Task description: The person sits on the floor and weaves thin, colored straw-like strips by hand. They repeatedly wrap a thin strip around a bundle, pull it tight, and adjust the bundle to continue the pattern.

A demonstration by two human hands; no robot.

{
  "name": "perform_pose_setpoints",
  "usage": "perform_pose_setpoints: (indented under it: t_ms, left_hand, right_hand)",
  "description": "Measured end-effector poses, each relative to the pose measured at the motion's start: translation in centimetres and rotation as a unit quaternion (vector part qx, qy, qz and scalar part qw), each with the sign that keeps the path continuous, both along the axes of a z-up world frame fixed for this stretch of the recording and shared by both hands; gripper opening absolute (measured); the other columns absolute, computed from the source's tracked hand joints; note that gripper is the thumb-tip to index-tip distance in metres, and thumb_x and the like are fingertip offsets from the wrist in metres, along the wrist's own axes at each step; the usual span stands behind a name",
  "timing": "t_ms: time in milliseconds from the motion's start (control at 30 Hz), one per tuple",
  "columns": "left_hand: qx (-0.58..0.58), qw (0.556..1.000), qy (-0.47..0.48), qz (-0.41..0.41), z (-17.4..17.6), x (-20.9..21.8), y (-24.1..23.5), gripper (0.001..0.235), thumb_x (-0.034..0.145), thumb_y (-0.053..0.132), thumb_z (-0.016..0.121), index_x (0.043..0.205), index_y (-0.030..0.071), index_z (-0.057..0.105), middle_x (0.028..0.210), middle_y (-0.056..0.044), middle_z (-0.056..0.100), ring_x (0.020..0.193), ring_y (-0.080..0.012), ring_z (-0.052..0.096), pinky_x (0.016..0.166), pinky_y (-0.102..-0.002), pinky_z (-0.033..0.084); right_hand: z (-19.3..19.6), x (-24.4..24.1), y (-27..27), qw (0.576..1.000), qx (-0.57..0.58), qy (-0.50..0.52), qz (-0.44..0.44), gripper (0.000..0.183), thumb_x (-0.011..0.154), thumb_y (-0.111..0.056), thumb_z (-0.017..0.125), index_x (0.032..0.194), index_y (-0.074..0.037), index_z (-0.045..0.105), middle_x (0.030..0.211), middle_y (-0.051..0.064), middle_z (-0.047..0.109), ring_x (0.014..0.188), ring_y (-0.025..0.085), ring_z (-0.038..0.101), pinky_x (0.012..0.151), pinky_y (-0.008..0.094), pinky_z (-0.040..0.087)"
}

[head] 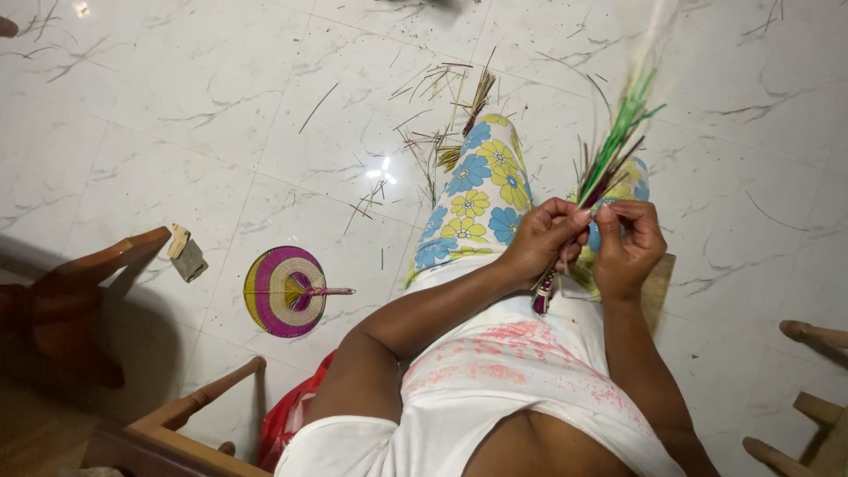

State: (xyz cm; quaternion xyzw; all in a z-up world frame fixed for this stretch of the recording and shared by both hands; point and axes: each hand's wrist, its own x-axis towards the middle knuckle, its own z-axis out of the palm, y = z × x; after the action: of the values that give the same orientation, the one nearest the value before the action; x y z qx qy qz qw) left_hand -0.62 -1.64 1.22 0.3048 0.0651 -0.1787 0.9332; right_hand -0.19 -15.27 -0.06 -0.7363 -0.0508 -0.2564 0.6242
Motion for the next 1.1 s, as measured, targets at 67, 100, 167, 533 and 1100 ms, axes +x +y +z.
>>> perform_pose_setpoints:
  t_ms: [67,100,167,533,1100]
  left_hand:
    - [0.006,1.0,-0.003,-0.003,-0.2,0.0,-0.4,0.026,0.104,0.022,0.069,0.108,0.002,0.052,0.072,-0.012,0.061,0.047,-0.01,0.053,0.034,-0.02,0.04]
    - [0.012,1.0,-0.007,-0.007,-0.4,0.1,-0.6,0.026,0.105,0.023,0.067,0.107,0.002,0.052,0.073,-0.013,0.063,0.047,-0.0107,0.056,0.034,-0.021,0.042]
    - [0.025,1.0,-0.005,-0.012,-0.4,-0.1,-0.7,0.027,0.106,0.026,0.066,0.107,0.003,0.055,0.078,-0.013,0.062,0.051,-0.0113,0.058,0.035,-0.021,0.043]
    - [-0.058,0.996,0.021,-0.066,0.9,-0.7,-0.2,0.028,0.111,0.029,0.058,0.102,0.002,0.06,0.08,-0.008,0.056,0.054,-0.0079,0.05,0.034,-0.018,0.036]
    - [-0.246,0.944,0.022,-0.217,-2.7,-0.1,-0.8,0.003,0.107,0.014,0.06,0.109,0.012,0.062,0.084,-0.021,0.074,0.052,-0.0225,0.065,0.036,-0.024,0.041]
  right_hand:
    - [-0.1,-0.1,-0.3,1.0,0.011,-0.002,0.006,0.018,0.107,0.003,0.073,0.096,0.007,0.059,0.088,0.019,0.061,0.073,0.023,0.064,0.07,0.034,0.054]
    - [-0.2,-0.1,-0.4,1.0,0.022,-0.005,0.011,0.019,0.108,0.004,0.072,0.096,0.008,0.058,0.087,0.02,0.06,0.069,0.024,0.063,0.067,0.035,0.054]
    - [-0.7,-0.1,-0.6,0.999,0.033,-0.007,0.014,0.018,0.108,0.004,0.07,0.096,0.007,0.057,0.085,0.021,0.06,0.065,0.025,0.062,0.064,0.036,0.053]
    - [-5.3,1.5,-2.9,0.99,0.136,0.04,0.02,0.015,0.108,-0.001,0.067,0.096,0.001,0.057,0.082,0.016,0.061,0.059,0.018,0.059,0.056,0.032,0.052]
    - [-6.4,6.6,-3.0,0.911,0.216,0.182,0.302,0.01,0.109,-0.007,0.056,0.107,0.002,0.054,0.106,0.019,0.059,0.092,0.027,0.07,0.088,0.028,0.06]
